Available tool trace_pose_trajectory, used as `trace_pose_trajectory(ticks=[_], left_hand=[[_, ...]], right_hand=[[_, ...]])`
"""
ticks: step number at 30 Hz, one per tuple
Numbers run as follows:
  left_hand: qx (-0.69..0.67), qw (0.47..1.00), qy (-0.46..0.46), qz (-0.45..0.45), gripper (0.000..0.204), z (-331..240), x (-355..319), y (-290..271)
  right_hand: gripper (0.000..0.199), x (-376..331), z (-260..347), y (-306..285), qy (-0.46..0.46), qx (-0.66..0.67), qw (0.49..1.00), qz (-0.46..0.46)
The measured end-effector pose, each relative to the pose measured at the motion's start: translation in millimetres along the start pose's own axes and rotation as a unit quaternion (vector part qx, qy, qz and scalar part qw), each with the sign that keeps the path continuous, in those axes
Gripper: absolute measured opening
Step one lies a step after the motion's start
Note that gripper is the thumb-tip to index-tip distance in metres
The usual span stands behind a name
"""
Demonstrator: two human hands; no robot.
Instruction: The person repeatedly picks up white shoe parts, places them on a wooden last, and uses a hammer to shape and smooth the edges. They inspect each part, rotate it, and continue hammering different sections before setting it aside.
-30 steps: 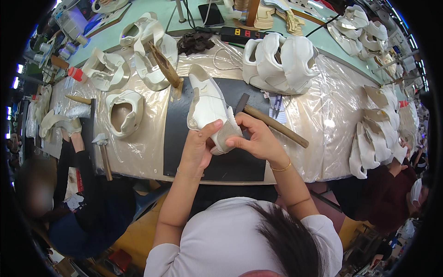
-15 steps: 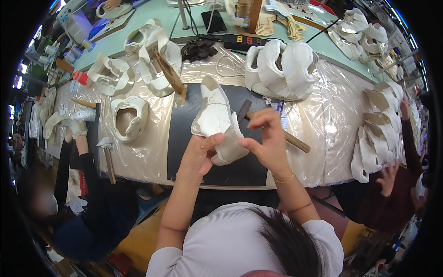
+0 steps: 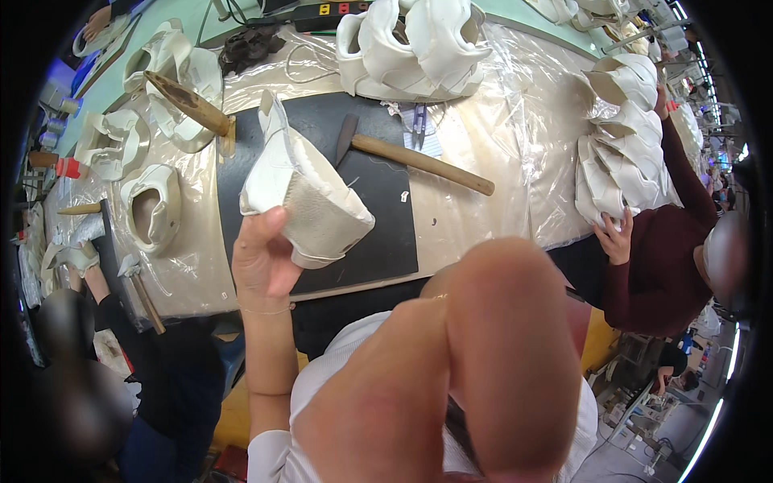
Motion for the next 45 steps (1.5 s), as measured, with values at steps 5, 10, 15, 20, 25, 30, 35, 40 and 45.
trace_pose_trajectory(ticks=[5, 10, 15, 20, 25, 30, 35, 40, 45], left_hand=[[0.038, 0.997, 0.055, 0.024, 0.074, -2.1, -2.5, 0.1], [0.037, 0.995, 0.091, 0.012, 0.072, -8.0, -6.2, -1.4], [0.047, 0.997, 0.065, -0.001, 0.07, -8.5, -3.5, -2.8], [0.149, 0.983, 0.101, -0.028, 0.065, -22.5, -6.8, 4.0], [0.089, 0.99, 0.088, -0.068, 0.056, -24.4, -9.1, 9.4], [0.062, 0.988, 0.026, -0.141, 0.042, -8.7, -1.4, -8.0], [0.065, 0.99, 0.014, -0.124, 0.047, -6.7, -5.7, -9.7], [0.171, 0.98, 0.003, -0.105, 0.049, -8.9, -8.3, 0.7], [0.229, 0.969, -0.012, -0.087, 0.045, -9.7, -7.5, 8.6]], right_hand=[[0.05, -5.6, 2.8, 2.4, 0.004, -0.028, 1.0, 0.003], [0.055, -4.2, 2.4, -2.1, 0.002, -0.061, 0.998, 0.0], [0.061, -1.4, 4.6, -9.7, -0.006, -0.129, 0.992, -0.002], [0.067, -22.2, -30.4, -58.6, 0.032, -0.3, 0.952, -0.058], [0.061, -80.1, -122.9, -114.0, 0.247, -0.333, 0.894, -0.169], [0.042, -112.9, -158.5, -110.5, 0.364, -0.268, 0.882, -0.135], [0.029, -118.8, -161.7, -105.1, 0.407, -0.134, 0.88, -0.204], [0.026, -122.1, -159.3, -108.0, 0.446, -0.044, 0.861, -0.241], [0.024, -129.7, -158.2, -105.9, 0.462, -0.025, 0.855, -0.233]])
Point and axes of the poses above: each hand's wrist, its own x-axis towards the middle knuckle, its own y-axis out of the palm, z = x × y, the point moved 8 cm from there along x, towards the middle knuckle, and after that the axes turned 4 degrees about -z, right-handed, at the moved point
